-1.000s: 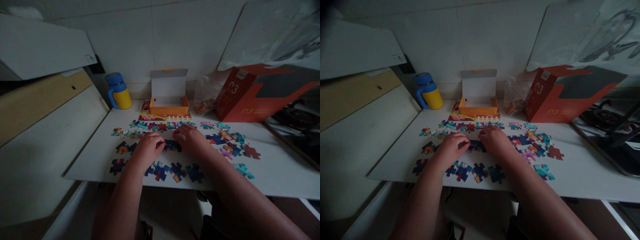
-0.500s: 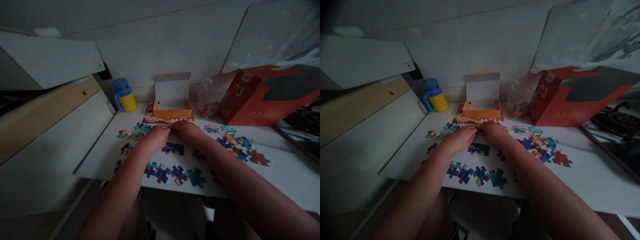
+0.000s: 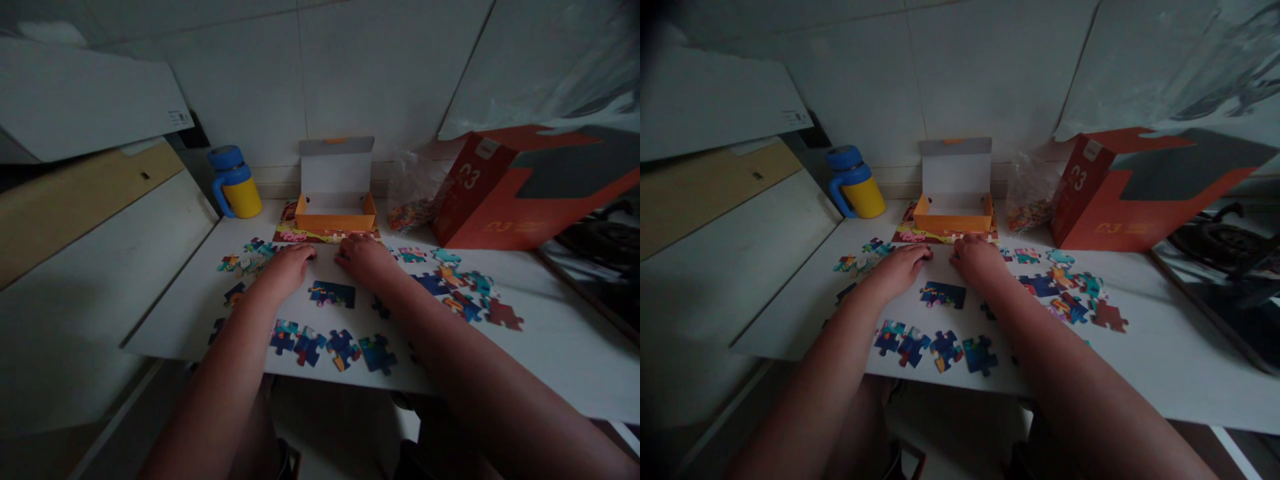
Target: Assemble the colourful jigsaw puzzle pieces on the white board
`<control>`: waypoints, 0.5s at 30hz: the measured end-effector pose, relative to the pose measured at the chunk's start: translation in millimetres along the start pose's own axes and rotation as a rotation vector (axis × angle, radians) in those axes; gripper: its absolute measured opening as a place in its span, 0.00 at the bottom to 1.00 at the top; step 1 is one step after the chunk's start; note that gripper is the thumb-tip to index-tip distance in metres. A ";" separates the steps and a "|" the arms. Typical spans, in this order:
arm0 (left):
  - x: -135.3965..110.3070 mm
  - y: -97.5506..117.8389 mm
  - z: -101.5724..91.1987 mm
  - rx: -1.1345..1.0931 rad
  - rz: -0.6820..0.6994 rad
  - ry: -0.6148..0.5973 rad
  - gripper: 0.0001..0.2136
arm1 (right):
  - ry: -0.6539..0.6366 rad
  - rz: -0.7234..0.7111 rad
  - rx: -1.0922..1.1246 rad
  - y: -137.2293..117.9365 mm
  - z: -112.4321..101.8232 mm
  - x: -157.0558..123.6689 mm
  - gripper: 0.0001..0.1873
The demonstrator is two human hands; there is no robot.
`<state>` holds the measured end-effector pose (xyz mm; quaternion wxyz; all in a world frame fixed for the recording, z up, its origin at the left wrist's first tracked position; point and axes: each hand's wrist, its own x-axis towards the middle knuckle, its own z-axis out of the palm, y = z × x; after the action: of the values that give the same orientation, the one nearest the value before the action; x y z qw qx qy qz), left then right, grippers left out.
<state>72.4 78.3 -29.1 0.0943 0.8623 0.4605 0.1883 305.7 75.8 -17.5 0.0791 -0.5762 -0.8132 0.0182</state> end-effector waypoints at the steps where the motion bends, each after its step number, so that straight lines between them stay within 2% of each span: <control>1: -0.8 -3.0 -0.2 0.011 -0.007 0.004 0.16 | -0.006 0.015 -0.004 4.1 0.5 -0.6 0.13; 6: -2.5 -10.2 -3.2 0.041 -0.059 0.036 0.15 | -0.019 0.079 -0.016 25.8 -0.4 -10.2 0.10; 9: -2.9 -2.8 -9.8 -0.016 0.032 0.064 0.09 | -0.022 0.122 -0.044 32.4 -5.6 -17.3 0.10; 11: -3.6 5.7 -14.9 -0.112 0.163 -0.003 0.03 | -0.008 0.135 -0.049 32.4 -11.3 -20.1 0.10; 12: -4.1 10.0 -17.0 -0.161 0.220 -0.061 0.03 | -0.001 0.125 -0.034 31.2 -14.8 -20.9 0.10; 15: -5.3 19.1 -19.7 -0.258 0.304 -0.224 0.10 | -0.037 -0.007 0.093 24.3 -26.6 -23.8 0.09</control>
<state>76.0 63.0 -6.0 0.2248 0.9181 0.2841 0.1606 340.0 59.9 3.3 0.0908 -0.5688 -0.8148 0.0663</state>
